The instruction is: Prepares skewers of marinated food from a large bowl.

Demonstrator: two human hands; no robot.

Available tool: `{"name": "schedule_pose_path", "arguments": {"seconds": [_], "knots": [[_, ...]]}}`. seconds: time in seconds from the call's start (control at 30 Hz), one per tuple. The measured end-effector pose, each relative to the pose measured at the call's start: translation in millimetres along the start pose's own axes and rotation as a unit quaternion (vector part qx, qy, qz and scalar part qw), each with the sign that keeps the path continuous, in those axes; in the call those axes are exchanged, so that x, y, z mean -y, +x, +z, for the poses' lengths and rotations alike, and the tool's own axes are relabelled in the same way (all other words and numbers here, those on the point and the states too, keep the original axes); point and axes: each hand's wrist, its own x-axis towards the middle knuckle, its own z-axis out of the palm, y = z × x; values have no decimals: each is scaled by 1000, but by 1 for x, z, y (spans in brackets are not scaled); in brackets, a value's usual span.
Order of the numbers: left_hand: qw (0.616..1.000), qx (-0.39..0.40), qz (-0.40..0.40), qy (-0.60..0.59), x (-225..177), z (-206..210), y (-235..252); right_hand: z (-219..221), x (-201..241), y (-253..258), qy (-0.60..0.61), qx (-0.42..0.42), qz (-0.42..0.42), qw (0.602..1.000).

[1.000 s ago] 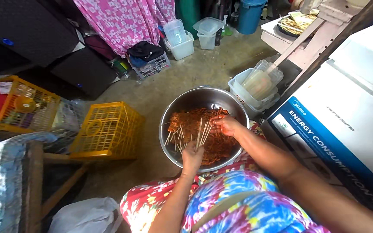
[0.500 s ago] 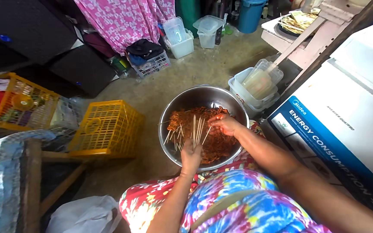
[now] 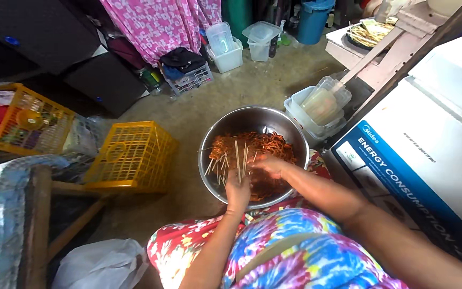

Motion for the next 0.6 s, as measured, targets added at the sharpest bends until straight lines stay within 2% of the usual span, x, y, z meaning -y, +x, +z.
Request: {"name": "schedule_pose_path", "arguments": {"seconds": [0.07, 0.13, 0.17, 0.27, 0.4, 0.47, 0.53, 0.6], "knots": [[1000, -4, -7, 1, -1, -1, -1, -14, 3, 6, -85, -90, -37, 992], [1000, -4, -7, 1, -3, -2, -1, -34, 6, 13, -240, -183, -54, 952], [1000, -2, -6, 0, -3, -2, -1, -42, 7, 15, -308, -202, -50, 928], [1000, 7, -5, 4, -3, -3, 0, -42, 11, 19, -464, -183, 26, 866], [999, 17, -11, 31, -1, -4, 1, -19, 14, 18, -581, -138, 115, 794], [999, 16, -13, 32, 0, -5, 2, -16, 16, 16, -593, -123, 118, 787], [999, 15, -12, 26, 0, -5, 2, -25, 15, 16, -559, -119, 71, 818], [1000, 11, -6, 13, 0, -5, 2, -40, 12, 17, -496, -126, -21, 859]]}}
